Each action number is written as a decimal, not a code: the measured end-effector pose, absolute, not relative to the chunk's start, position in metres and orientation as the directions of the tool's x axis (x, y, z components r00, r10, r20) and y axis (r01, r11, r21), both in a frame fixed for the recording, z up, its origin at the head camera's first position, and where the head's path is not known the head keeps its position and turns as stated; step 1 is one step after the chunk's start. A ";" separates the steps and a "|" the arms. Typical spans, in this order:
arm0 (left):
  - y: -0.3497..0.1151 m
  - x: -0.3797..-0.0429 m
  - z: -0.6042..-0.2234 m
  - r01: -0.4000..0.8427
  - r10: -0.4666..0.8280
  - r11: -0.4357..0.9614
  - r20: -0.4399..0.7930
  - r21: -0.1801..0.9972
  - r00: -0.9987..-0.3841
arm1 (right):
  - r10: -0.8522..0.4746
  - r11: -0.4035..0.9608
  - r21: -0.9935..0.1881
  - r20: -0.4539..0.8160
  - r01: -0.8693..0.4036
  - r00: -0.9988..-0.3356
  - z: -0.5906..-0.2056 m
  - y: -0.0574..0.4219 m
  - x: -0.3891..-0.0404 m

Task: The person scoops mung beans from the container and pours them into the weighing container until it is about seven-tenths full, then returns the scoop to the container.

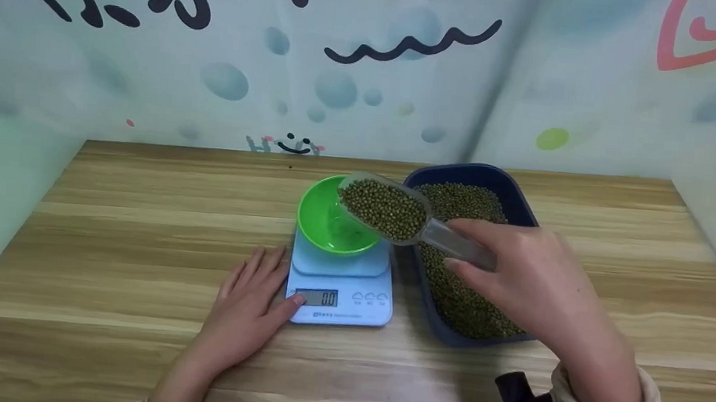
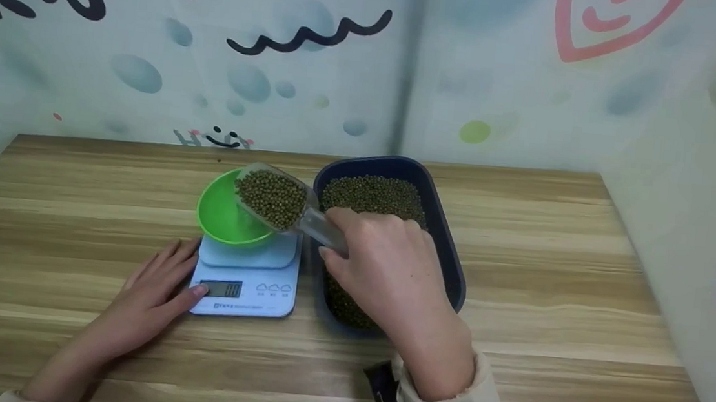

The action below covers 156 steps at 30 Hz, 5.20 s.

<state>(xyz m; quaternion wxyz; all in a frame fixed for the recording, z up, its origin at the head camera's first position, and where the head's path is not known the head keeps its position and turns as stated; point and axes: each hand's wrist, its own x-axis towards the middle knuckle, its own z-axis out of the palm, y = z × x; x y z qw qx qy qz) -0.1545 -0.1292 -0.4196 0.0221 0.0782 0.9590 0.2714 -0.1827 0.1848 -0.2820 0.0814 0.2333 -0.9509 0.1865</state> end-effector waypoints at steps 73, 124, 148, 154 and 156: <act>-0.129 -0.155 -0.418 0.133 0.163 0.836 -0.008 0.533 -0.987 | -0.436 0.806 -0.283 0.310 -0.520 -0.845 -0.286 0.179 -0.176; -0.130 -0.152 -0.419 0.120 0.156 0.839 -0.023 0.531 -0.987 | -0.457 0.800 -0.148 0.479 -0.582 -0.749 -0.294 0.174 -0.176; -0.129 -0.154 -0.418 0.137 0.169 0.845 -0.015 0.516 -0.985 | -0.461 0.807 -0.082 0.532 -0.585 -0.711 -0.299 0.163 -0.173; -0.130 -0.154 -0.418 0.137 0.168 0.847 -0.013 0.514 -0.986 | -0.456 0.793 -0.095 0.561 -0.601 -0.691 -0.299 0.161 -0.173; -0.130 -0.154 -0.418 0.140 0.169 0.846 -0.009 0.515 -0.986 | -0.456 0.793 -0.092 0.566 -0.602 -0.687 -0.299 0.160 -0.173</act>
